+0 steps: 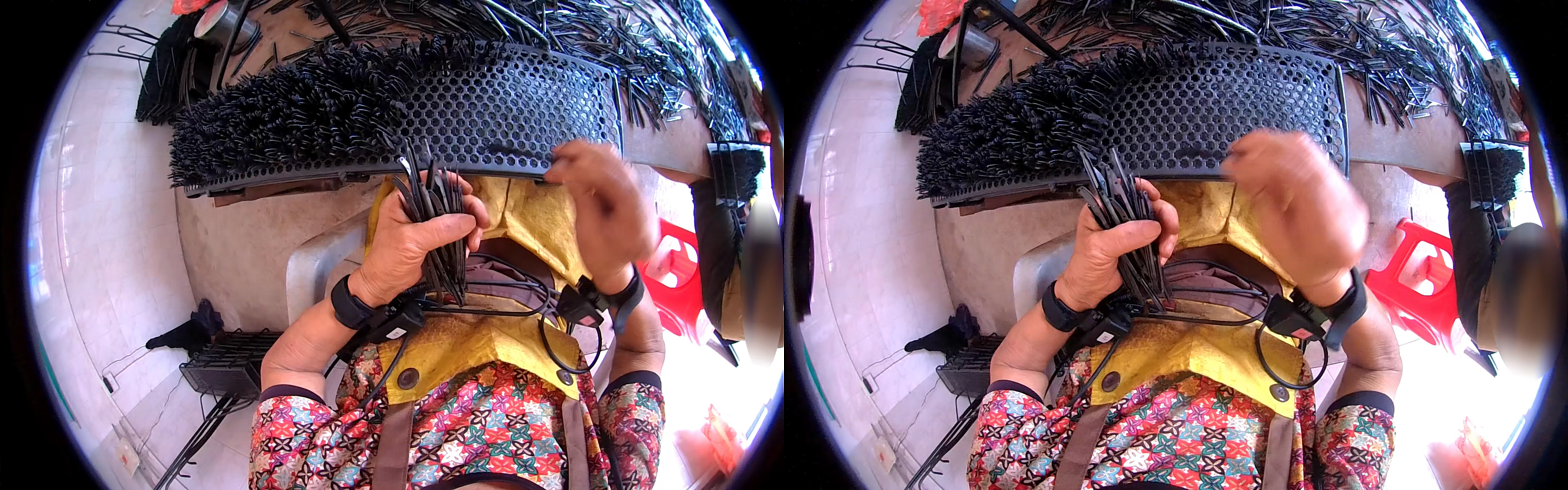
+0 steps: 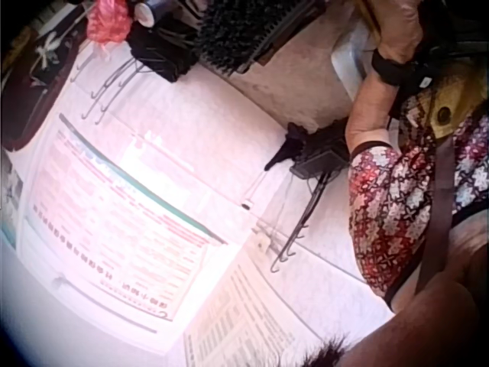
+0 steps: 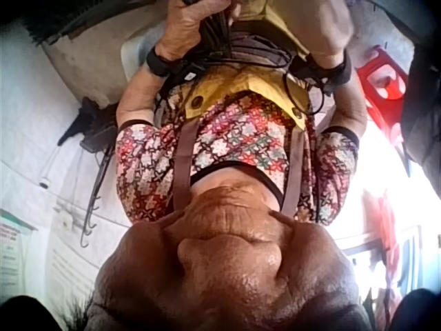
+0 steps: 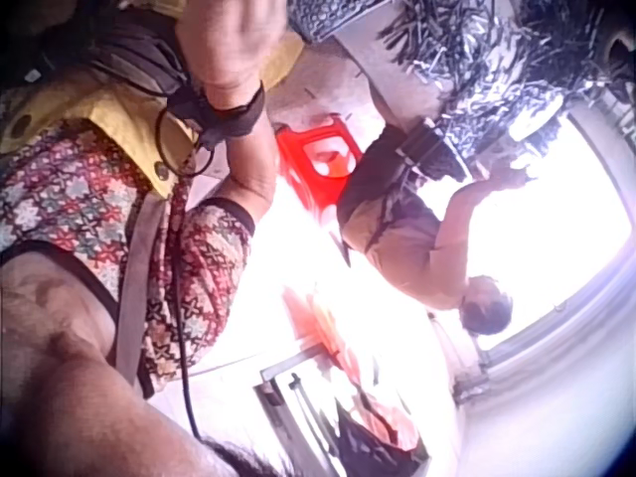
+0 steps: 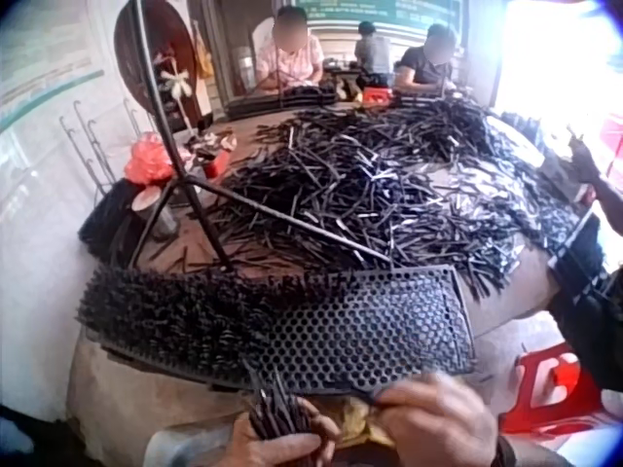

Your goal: The person picks up a bundle of black plastic strips and threads them one by one through the holes of a black mesh panel on a table.

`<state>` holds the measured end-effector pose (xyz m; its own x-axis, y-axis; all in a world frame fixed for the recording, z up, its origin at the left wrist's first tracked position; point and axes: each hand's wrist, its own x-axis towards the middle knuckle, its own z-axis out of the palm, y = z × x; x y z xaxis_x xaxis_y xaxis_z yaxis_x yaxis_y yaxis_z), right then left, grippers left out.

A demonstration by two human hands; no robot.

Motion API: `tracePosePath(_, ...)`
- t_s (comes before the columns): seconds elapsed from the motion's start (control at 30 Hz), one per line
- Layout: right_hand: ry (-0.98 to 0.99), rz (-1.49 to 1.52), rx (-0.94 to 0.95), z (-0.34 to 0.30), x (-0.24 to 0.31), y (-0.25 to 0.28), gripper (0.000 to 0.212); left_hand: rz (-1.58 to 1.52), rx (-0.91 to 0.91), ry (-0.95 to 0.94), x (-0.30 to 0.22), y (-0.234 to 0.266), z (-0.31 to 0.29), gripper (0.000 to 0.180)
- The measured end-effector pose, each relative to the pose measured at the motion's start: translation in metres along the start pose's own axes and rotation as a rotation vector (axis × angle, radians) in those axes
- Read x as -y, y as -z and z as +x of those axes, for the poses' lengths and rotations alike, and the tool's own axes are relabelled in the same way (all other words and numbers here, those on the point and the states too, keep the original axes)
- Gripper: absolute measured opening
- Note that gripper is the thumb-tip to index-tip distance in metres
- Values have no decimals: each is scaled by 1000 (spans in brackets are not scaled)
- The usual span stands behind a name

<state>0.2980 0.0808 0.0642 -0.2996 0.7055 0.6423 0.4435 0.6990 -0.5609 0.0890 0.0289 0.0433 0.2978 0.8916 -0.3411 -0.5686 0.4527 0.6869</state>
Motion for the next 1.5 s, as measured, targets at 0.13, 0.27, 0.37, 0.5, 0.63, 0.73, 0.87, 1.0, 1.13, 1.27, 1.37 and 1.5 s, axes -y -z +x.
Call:
tracePosePath(0.13, 538, 27, 233, -10, 20, -19, 37, -27, -50, -61, 3, -7, 3, 21)
tracePosePath(0.27, 508, 106, 399, -16, 28, -20, 34, -2, -76, -41, 3, 0, -1, 19)
tracePosePath(0.37, 419, 150, 366, -22, 32, -22, 36, 30, -86, -49, 4, 1, 0, 19)
tracePosePath(0.5, 67, 352, 281, -24, 34, -23, 23, 70, -115, -30, 5, 0, -1, 21)
tracePosePath(0.63, -549, 415, 200, -21, 32, -20, 23, 211, -85, -36, 7, 4, -1, 24)
tracePosePath(0.73, -853, 670, 149, -13, 25, -26, 22, 268, -6, 5, 5, 3, -3, 25)
tracePosePath(0.87, -923, 741, 253, -15, 19, -29, 16, 261, 36, 93, 1, 0, -3, 26)
tracePosePath(1.0, -907, 752, 160, -12, 12, -22, 14, 304, -57, 74, 5, 2, 1, 29)
tracePosePath(1.13, -783, 631, -34, 9, 4, -8, 12, 168, -80, 83, 6, 4, 4, 30)
tracePosePath(1.27, -458, 349, -265, 41, -13, -7, 14, 167, -52, 107, 12, 14, 5, 32)
tracePosePath(1.37, -184, 137, -362, 57, -34, -19, 14, 150, -41, 98, 13, 13, 4, 33)
tracePosePath(1.5, -10, -47, -357, 66, -43, -37, 15, 109, -53, 99, 13, 14, 4, 33)
